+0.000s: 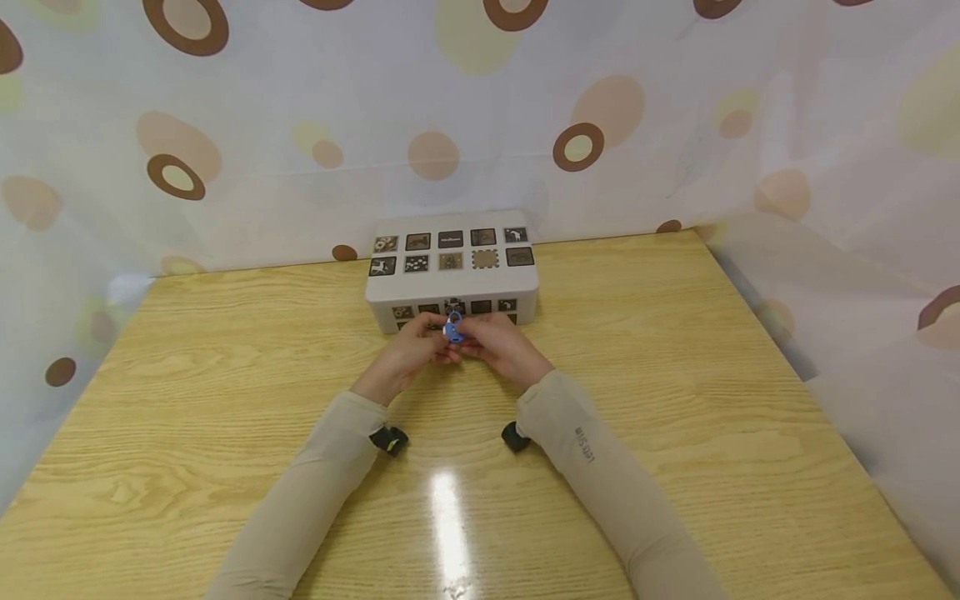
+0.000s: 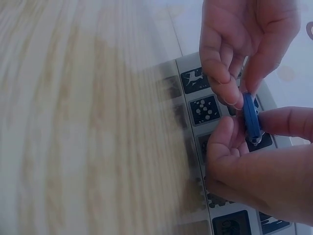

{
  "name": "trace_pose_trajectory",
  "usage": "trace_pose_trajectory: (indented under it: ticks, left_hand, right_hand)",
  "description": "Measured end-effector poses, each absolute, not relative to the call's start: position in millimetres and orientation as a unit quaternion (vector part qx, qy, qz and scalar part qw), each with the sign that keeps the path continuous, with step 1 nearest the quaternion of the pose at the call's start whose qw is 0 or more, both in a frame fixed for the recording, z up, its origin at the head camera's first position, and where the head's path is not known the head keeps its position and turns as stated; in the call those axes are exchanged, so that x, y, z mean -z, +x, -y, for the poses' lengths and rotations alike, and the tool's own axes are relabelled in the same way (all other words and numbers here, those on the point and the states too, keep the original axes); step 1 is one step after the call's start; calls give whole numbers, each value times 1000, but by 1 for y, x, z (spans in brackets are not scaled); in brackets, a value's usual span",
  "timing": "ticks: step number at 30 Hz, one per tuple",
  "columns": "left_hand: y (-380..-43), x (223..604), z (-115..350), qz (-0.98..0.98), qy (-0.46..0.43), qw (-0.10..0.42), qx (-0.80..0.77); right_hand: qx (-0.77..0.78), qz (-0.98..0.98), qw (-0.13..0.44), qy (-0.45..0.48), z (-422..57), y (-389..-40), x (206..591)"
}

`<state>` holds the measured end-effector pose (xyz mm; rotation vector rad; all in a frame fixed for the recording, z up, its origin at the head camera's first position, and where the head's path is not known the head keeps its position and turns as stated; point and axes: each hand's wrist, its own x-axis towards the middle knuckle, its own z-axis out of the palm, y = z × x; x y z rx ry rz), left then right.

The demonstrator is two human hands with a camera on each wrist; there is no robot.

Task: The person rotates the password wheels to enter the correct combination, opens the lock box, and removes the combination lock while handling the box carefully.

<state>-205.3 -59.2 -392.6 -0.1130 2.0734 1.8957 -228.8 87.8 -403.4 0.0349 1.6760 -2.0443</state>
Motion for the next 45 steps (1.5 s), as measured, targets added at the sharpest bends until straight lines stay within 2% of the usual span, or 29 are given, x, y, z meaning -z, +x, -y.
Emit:
trace_pose_trajectory:
  ticks: [22,40,45]
  left_hand:
    - [-205,393,60,-719,-43,166,-673]
    - [-204,391,58,-720,-48,168,-672]
    - [-205,393,59,-718,-47,166,-675]
  right_hand:
    - [752,-607,253,39,-88,-229,402]
    - [735,-633,244,7,-88,-229,401]
    - [757,-606,245,26,-89,-230,401]
